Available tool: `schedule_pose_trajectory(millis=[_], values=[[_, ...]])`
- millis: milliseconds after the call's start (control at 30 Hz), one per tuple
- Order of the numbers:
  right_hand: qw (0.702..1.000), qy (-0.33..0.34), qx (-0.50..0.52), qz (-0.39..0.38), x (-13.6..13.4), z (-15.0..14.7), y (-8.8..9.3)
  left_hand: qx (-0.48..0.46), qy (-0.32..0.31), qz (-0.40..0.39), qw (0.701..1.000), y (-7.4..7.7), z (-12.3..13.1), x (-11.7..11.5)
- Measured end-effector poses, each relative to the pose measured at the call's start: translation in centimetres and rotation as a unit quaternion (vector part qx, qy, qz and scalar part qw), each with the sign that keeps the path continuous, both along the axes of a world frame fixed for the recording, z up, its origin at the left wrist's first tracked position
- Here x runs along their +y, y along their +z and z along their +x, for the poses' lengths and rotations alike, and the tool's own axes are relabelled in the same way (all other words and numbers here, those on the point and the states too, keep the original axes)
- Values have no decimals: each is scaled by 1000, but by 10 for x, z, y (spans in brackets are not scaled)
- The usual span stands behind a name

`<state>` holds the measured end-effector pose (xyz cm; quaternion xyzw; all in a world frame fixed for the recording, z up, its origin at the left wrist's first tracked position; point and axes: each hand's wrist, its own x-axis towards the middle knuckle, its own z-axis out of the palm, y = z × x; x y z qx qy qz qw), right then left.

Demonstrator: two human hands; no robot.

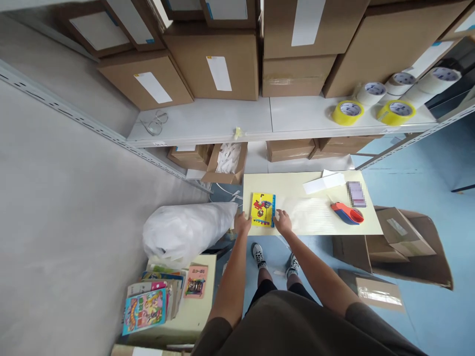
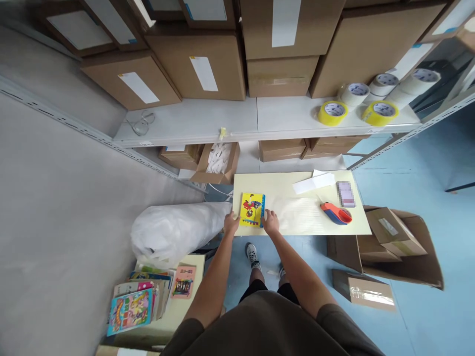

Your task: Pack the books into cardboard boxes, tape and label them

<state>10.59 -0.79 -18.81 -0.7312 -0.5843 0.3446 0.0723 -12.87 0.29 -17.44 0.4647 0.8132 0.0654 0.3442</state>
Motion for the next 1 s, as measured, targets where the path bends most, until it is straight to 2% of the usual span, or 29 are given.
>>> schedule_pose_trajectory(millis=[67,167,300,467,533,700,833,933,1000], values=[[997,71,0,10,0,-9,3,15,-11,-18,1000,1,1,11],[991,124,-20,-55,0,-23,3,41,-13,-44,998,1,6,26],[987,128,-48,-84,-5,-30,-4,22,-4,-44,999,-2,17,37],[985,141,-42,-85,-8,-19,-9,-78,40,-96,992,-6,19,44],[985,144,-41,-85,-7,-17,-10,-108,35,-102,988,-5,14,47],[986,136,-42,-88,-4,-23,-14,-138,39,-58,988,5,5,41],[992,108,21,-65,0,-26,-12,-150,69,-2,986,18,11,26],[991,5,129,-16,8,-24,-5,-126,59,52,989,31,28,16],[970,-80,230,2,14,-22,3,-113,32,91,989,42,49,10]])
